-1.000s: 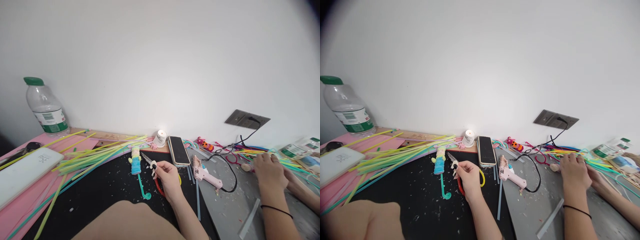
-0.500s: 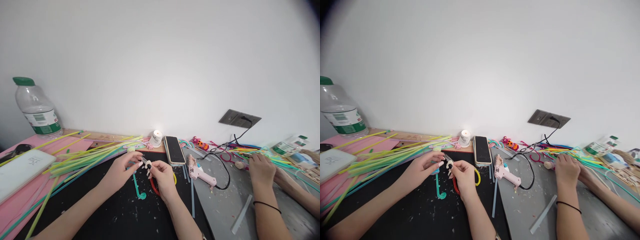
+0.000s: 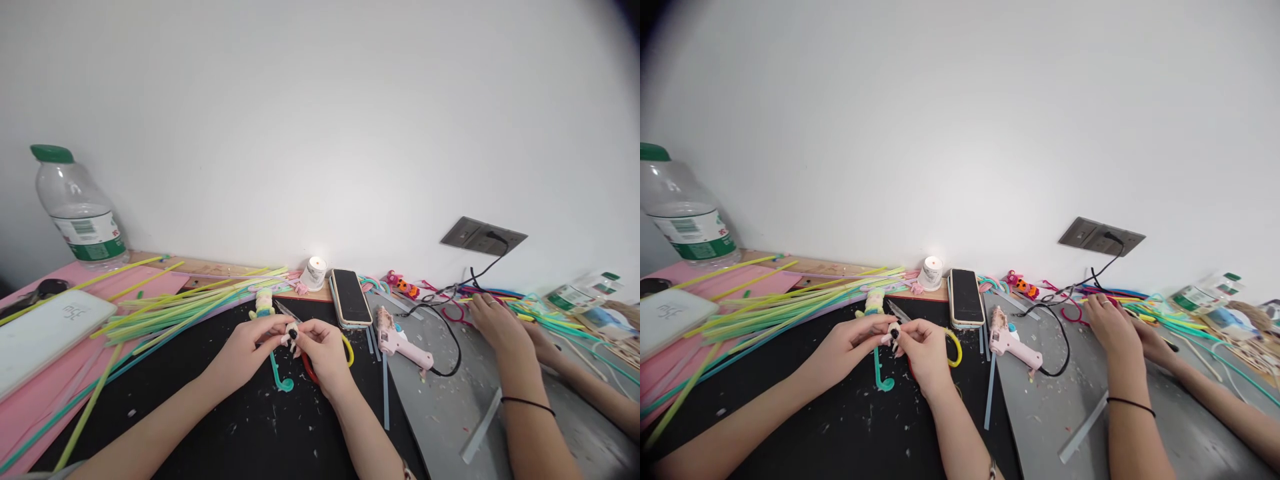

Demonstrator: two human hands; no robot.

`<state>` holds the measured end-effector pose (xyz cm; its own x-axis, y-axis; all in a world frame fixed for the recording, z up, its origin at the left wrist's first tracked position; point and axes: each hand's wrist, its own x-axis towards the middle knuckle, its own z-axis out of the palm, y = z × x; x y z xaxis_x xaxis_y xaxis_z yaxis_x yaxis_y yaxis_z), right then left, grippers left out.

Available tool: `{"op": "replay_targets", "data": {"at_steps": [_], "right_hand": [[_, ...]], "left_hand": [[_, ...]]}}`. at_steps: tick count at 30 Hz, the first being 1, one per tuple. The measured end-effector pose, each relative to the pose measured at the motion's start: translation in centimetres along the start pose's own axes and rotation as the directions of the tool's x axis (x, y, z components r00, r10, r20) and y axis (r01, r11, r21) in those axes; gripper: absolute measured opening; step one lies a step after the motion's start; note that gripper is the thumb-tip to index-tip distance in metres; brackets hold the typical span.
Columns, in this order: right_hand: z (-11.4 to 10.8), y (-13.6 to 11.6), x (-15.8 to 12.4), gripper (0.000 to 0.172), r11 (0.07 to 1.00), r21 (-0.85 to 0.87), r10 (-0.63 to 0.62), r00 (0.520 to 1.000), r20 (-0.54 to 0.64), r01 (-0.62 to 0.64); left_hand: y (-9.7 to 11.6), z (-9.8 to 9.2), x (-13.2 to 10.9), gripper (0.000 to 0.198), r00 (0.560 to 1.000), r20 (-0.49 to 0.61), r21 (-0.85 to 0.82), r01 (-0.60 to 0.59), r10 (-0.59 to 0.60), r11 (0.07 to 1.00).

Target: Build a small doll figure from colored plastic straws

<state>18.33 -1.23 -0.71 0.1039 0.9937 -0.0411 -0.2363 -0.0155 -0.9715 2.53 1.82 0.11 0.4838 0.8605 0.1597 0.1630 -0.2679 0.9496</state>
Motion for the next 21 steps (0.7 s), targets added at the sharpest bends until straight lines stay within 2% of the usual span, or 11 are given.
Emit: {"op": "replay_targets", "data": {"at_steps": [16, 21], "right_hand": [[-0.3, -0.07, 0.07, 0.019, 0.999, -0.024, 0.029, 0.998, 0.062, -0.027], [-0.39, 0.02, 0.13, 0.018, 1.0, -0.006, 0.027, 0.998, 0.055, -0.026]], "left_hand": [[-0.87, -0.22, 0.31, 0.024, 0.995, 0.095, -0.03, 0.01, -0.007, 0.999], [-0.97, -0.06, 0.19, 0.031, 0.995, 0.1, -0.086, 0.027, -0.018, 0.996]]}}
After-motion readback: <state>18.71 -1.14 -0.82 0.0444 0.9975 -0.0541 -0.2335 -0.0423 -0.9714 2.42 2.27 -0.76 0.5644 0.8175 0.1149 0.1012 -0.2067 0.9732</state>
